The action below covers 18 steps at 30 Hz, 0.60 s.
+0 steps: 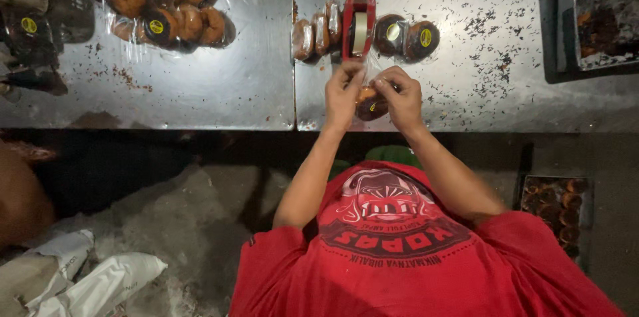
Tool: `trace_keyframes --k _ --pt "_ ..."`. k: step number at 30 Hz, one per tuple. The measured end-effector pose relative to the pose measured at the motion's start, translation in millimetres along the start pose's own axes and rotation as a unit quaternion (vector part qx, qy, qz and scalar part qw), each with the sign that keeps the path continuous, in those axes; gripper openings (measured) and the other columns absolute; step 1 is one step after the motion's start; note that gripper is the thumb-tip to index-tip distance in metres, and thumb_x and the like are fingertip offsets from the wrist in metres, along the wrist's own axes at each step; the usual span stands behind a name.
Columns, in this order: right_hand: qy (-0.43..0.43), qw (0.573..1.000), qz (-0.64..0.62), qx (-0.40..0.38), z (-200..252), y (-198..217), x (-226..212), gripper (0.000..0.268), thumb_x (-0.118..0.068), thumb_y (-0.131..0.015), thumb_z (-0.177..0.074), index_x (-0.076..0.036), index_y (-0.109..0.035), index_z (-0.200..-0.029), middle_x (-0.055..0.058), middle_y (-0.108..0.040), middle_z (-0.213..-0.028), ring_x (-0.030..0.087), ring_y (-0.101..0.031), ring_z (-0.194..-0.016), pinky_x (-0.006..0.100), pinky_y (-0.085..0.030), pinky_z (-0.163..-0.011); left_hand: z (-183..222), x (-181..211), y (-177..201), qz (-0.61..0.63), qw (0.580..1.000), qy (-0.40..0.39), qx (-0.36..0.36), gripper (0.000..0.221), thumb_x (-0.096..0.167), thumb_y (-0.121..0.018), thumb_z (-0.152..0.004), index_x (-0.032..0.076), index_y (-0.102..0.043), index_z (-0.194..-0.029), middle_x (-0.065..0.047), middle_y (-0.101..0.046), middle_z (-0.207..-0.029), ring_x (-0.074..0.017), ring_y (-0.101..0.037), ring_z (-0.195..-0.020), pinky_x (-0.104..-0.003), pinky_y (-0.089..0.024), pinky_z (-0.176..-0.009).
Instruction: The person packages donuts and rolls by hand, placing each item into a plastic bag and sealing it using a tape dispenser.
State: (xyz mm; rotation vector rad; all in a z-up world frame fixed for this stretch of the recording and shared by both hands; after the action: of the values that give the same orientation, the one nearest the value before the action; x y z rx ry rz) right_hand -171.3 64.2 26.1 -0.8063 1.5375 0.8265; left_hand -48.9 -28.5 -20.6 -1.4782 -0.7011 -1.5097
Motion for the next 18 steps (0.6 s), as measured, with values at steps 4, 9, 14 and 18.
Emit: trace_keyframes --k 4,9,14,18 --pt "-0.107 0.992 -0.026 0.065 -6.5 8.4 9.8 0.01 -0.004 -0.068 -0.095 0.002 -0.061 -0.099 0.004 -0.066 -0.093 0.01 -0.064 -0.083 0.024 -0.052 -0.074 13.2 44.6 -18.9 -0.161 0.968 -0.192 -0.025 0.019 0.008 -0.074 -0.096 0.0 -0.07 -0.113 -0.009 -0.068 -0.109 -0.0154 -0.067 -0.102 -0.029 -0.056 -0.088" --pt "-0.023 0.992 -0.106 0.064 -21.1 14.7 8.1 0.011 0.002 -0.068 -0.097 0.003 -0.061 -0.106 0.004 -0.064 -0.107 0.01 -0.063 -0.098 0.025 -0.054 -0.088 -6.4 36.7 -29.9 -0.029 0.998 0.035 -0.053 0.03 0.004 -0.071 -0.091 0.003 -0.067 -0.121 -0.009 -0.073 -0.096 -0.0142 -0.072 -0.086 -0.026 -0.058 -0.078" --pt "0.141 0.973 0.18 0.006 -35.2 26.1 -14.9 0.012 0.001 -0.075 -0.097 -0.003 -0.072 -0.108 0.012 -0.063 -0.112 0.019 -0.063 -0.105 0.03 -0.051 -0.092 -8.3 53.1 -30.1 -0.099 0.992 -0.073 -0.031 0.029 0.001 -0.07 -0.096 0.002 -0.063 -0.124 -0.011 -0.073 -0.104 -0.014 -0.074 -0.09 -0.027 -0.061 -0.079" --pt "-0.166 0.982 0.034 -0.084 -52.6 32.1 19.3 0.013 -0.012 -0.069 -0.098 -0.001 -0.073 -0.105 0.007 -0.073 -0.097 0.014 -0.069 -0.089 0.029 -0.057 -0.083 -16.9 47.4 -25.9 -0.032 0.996 -0.005 -0.083 0.04 -0.001 -0.069 -0.093 0.001 -0.053 -0.13 -0.01 -0.072 -0.099 -0.0139 -0.072 -0.092 -0.027 -0.06 -0.082"
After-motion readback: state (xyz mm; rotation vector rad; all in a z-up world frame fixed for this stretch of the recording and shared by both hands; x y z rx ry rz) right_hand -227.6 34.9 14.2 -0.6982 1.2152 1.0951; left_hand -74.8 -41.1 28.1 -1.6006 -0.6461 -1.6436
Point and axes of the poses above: each hand's wrist, its own z-axis away from the middle knuckle, its own y-axis out of the back of the hand, x = y × z, the point moved 4 cm from there along -z, towards the middle knuckle
